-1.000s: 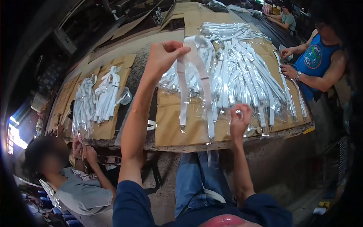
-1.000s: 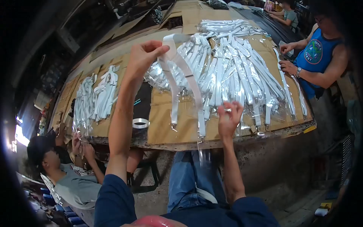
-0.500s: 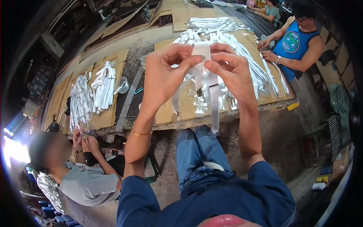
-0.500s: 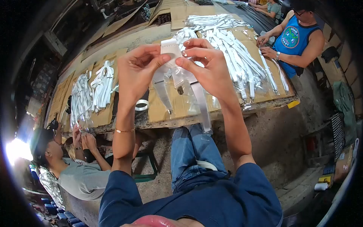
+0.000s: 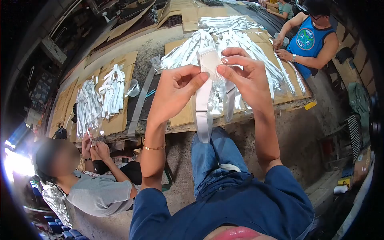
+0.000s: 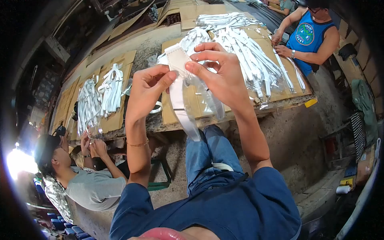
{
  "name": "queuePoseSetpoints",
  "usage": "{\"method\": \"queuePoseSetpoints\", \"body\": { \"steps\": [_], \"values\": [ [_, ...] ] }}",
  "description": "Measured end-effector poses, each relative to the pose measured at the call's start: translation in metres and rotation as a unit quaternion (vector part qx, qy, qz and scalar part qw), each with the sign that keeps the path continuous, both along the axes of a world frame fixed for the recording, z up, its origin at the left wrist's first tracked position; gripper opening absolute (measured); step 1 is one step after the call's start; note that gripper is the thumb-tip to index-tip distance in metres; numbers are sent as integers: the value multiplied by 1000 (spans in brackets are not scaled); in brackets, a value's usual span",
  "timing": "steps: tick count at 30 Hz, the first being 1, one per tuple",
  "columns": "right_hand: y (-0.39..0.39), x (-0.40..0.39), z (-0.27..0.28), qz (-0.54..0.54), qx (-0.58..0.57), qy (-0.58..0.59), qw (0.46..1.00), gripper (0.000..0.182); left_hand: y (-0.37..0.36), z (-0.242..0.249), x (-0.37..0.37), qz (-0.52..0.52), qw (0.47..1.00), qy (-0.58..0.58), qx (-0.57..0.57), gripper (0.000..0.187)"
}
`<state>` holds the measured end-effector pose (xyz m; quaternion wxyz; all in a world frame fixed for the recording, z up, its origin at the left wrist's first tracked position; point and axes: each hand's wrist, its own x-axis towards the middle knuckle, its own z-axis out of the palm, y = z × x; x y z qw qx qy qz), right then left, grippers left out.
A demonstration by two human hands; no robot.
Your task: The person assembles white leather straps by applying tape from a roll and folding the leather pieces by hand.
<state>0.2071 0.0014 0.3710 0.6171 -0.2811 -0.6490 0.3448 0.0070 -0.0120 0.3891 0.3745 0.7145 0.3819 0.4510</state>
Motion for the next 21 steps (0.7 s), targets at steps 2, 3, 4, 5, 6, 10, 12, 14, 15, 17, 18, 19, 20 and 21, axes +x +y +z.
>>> {"method": "queuePoseSetpoints", "body": {
  "steps": [2, 3, 4, 5, 6, 10, 12, 14, 15, 17, 18, 19, 20, 21],
  "values": [
    [-5, -3, -4, -1, -23, 2, 1000, 22, -2, -6, -1, -7, 1000, -6, 13, 17],
    [-6, -4, -7, -2, -30, 0, 1000, 22, -5, -8, 1, -7, 1000, -6, 9, 17],
    [-6, -5, -9, -4, -36, -2, 999, 22, -9, -8, 4, -8, 999, -35, 1, 17],
    [-6, -5, -12, -4, -40, -2, 999, 22, -12, -9, 6, -9, 998, -63, -6, 17],
    [-5, -5, -15, 1, -35, 0, 999, 22, -13, -11, 6, -8, 998, -64, -10, 17],
    [-5, -6, -26, -11, -1, -20, 1000, 21, -10, -18, 9, -12, 991, -126, -51, 15],
    [-5, -5, -32, -18, 1, -42, 999, 20, -6, -26, 8, -9, 990, -131, -51, 14],
    [-4, -4, -37, -27, 5, -65, 998, 19, 1, -34, 6, 1, 989, -129, -66, 20],
    [-4, -5, -40, -30, -12, -54, 998, 19, 3, -38, 7, 1, 989, -128, -71, 20],
    [-7, -4, -49, -32, -36, -42, 998, 19, 5, -48, 11, 40, 984, -165, -46, 27],
    [-8, -4, -53, -30, -63, -41, 997, 19, 4, -53, 12, 42, 985, -162, -51, 27],
    [-6, -4, -55, -31, -82, -38, 995, 19, 5, -55, 13, 48, 985, -155, -66, 31],
    [-3, -4, -57, -33, -75, -32, 996, 19, 7, -56, 14, 51, 985, -147, -77, 36],
    [-1, -3, -63, -36, -69, -37, 996, 19, 6, -57, 17, 49, 983, -150, -91, 35]
  ]
}}
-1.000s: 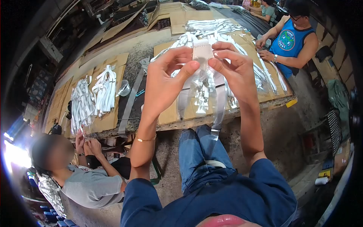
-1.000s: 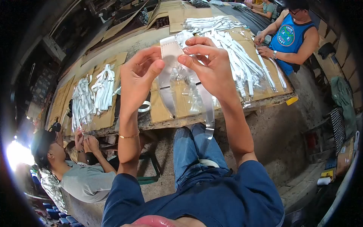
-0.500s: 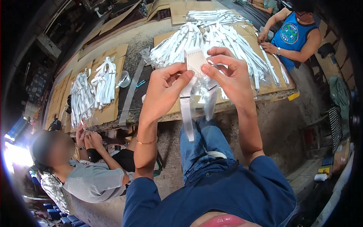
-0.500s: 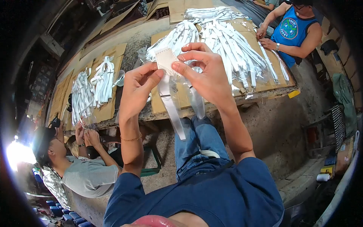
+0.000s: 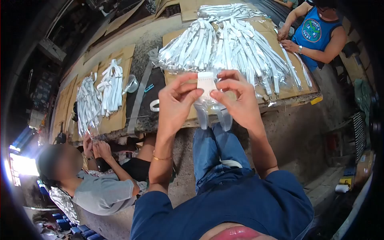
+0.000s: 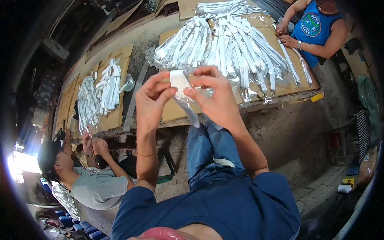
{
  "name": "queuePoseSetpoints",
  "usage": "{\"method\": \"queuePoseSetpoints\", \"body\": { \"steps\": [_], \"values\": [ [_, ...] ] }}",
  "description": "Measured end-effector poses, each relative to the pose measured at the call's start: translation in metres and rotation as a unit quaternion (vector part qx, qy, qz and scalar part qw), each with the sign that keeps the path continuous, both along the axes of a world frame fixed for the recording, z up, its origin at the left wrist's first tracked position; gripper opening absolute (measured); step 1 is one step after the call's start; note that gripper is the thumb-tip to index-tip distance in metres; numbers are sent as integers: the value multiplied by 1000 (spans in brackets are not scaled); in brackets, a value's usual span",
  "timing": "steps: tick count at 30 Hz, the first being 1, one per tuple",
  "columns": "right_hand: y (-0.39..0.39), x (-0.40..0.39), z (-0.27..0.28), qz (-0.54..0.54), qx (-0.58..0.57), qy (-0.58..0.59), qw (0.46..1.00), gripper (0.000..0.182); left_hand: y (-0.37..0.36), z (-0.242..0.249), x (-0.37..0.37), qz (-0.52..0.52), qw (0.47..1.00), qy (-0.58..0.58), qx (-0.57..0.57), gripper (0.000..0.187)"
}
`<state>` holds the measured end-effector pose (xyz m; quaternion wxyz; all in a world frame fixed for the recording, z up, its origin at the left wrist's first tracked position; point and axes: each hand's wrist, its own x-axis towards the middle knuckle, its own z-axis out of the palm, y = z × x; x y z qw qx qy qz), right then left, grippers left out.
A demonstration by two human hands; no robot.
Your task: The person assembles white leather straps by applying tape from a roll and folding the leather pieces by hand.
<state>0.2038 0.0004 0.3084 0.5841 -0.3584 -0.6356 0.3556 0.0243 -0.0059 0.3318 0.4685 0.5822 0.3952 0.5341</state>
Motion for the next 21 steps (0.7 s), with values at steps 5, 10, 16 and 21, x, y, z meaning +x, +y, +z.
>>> {"method": "queuePoseSetpoints", "body": {
  "steps": [5, 10, 16, 21],
  "values": [
    [6, 9, -16, 22, -41, 13, 999, 14, 9, -17, -2, -49, 998, -45, -3, 35],
    [13, 10, -27, 27, -48, 54, 997, 17, 21, -29, -11, -75, 983, 155, -60, 26],
    [17, 16, -29, -3, -40, 22, 999, 21, 19, -26, 9, -53, 996, 68, -40, 18],
    [19, 18, -26, -30, -19, 1, 999, 23, 23, -25, 19, -39, 994, 96, -19, 16]
  ]
}}
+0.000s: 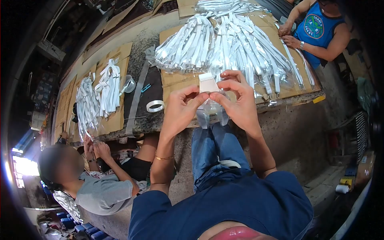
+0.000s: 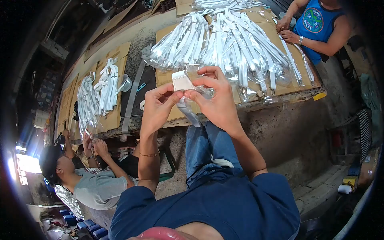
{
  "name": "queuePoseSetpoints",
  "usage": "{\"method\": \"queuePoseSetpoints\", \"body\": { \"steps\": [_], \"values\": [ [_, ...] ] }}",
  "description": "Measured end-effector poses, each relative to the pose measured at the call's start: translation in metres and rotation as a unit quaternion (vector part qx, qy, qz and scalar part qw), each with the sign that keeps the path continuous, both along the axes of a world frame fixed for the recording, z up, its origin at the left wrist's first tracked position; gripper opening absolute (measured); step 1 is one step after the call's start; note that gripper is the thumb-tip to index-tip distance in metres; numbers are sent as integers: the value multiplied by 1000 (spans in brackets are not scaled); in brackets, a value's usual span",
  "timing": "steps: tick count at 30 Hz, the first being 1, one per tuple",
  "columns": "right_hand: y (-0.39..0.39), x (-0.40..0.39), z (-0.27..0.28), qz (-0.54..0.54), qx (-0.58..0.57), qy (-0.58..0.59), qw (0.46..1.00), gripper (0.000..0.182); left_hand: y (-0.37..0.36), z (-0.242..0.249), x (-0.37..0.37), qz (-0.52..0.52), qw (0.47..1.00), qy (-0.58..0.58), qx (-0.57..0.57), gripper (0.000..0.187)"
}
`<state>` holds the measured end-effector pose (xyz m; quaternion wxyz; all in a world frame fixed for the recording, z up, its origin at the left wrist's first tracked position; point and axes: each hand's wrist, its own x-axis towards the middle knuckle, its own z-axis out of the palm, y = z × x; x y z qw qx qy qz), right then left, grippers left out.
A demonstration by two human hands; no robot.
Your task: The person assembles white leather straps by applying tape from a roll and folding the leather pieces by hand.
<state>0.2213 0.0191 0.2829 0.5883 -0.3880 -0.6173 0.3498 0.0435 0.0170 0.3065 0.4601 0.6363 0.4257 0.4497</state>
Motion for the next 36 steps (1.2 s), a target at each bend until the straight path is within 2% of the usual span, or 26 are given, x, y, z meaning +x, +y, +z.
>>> {"method": "queuePoseSetpoints", "body": {
  "steps": [2, 8, 10, 11, 13, 14, 16, 21, 23, 26, 29, 31, 32, 36],
  "values": [
    [0, -1, 1, -31, 17, 3, 999, 25, 1, 0, 5, 5, 1000, 17, 7, 16],
    [0, 2, 5, -45, 27, -10, 999, 24, 0, 0, 11, 28, 998, -55, -22, 22],
    [1, 4, 4, -44, 26, -9, 999, 24, 1, -3, 8, -33, 990, -134, -34, 23],
    [2, 6, 4, -44, 24, -7, 999, 23, 1, -3, 10, -33, 990, -134, -35, 23],
    [2, 7, 3, -36, 16, 0, 999, 24, -1, -4, 15, -35, 996, -64, 56, 22],
    [2, 6, 2, -26, 9, 7, 1000, 24, -1, -3, 15, -34, 996, -64, 56, 22],
    [1, 5, 6, -17, -8, 30, 999, 24, -4, 0, 16, -15, 997, -75, 0, 20],
    [-5, 8, 15, -42, -3, 104, 994, 24, -6, 2, 17, 20, 997, -77, -11, 20],
    [-9, 14, 14, -65, 35, -18, 997, 21, -6, 0, 18, 27, 997, -78, -12, 20],
    [-5, 14, 3, -30, 34, 2, 999, 19, -7, -2, 20, 24, 999, -39, -8, 21],
    [-4, 15, 4, -11, 23, 33, 999, 17, -11, 1, 21, 15, 996, -90, -9, 22],
    [-3, 17, 4, 9, 4, 56, 998, 16, -12, 4, 12, -85, 985, -141, -42, 22],
    [-3, 17, 5, 30, -16, 80, 996, 16, -13, 6, 10, -84, 986, -141, -42, 22],
    [-8, 13, 10, 47, -32, 98, 994, 16, -16, 15, 10, -57, 996, -33, -52, 24]
  ]
}}
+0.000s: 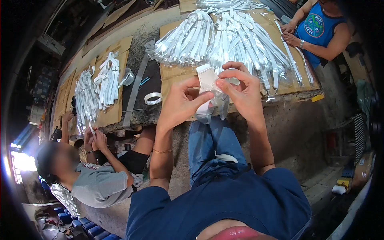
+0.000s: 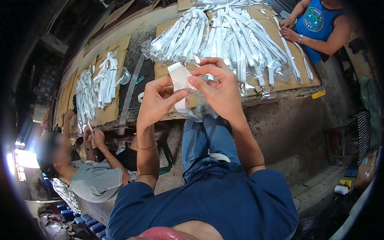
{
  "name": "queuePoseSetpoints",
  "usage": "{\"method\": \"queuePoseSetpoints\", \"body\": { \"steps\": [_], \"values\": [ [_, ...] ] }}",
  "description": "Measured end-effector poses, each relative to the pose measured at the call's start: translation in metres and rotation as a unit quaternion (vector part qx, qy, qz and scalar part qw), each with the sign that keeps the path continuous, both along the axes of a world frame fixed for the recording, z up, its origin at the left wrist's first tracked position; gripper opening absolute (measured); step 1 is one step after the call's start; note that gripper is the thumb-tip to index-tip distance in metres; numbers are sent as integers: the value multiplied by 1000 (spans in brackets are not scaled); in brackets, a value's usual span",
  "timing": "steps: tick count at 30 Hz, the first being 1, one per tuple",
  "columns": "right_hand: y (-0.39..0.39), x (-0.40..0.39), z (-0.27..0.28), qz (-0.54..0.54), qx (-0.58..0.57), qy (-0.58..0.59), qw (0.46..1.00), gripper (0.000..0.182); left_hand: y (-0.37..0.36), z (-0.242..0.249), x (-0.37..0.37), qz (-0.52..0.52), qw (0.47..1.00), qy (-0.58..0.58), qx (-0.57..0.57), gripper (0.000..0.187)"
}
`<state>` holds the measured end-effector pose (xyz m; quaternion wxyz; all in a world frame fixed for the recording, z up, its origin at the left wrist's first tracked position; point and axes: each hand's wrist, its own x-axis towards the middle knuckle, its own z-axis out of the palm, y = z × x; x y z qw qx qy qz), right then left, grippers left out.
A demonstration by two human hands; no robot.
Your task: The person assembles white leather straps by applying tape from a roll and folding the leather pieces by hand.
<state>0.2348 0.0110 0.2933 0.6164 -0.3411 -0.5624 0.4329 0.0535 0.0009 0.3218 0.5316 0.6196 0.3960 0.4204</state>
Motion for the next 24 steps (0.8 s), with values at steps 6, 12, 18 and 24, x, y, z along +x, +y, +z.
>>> {"method": "queuePoseSetpoints", "body": {
  "steps": [6, 12, 18, 24],
  "values": [
    [-7, -3, 12, -56, 16, -107, 993, 14, -2, -2, 5, 119, 980, 140, 80, 21],
    [-5, -8, 11, -100, 53, -126, 986, 16, 4, -8, 2, 148, 966, 146, 156, 22],
    [4, -11, 8, -82, 80, -82, 990, 16, 5, -8, 6, 119, 987, 30, 102, 18],
    [6, -14, 8, -111, 61, -95, 987, 21, 8, -13, 6, 113, 991, 16, 75, 18]
  ]
}}
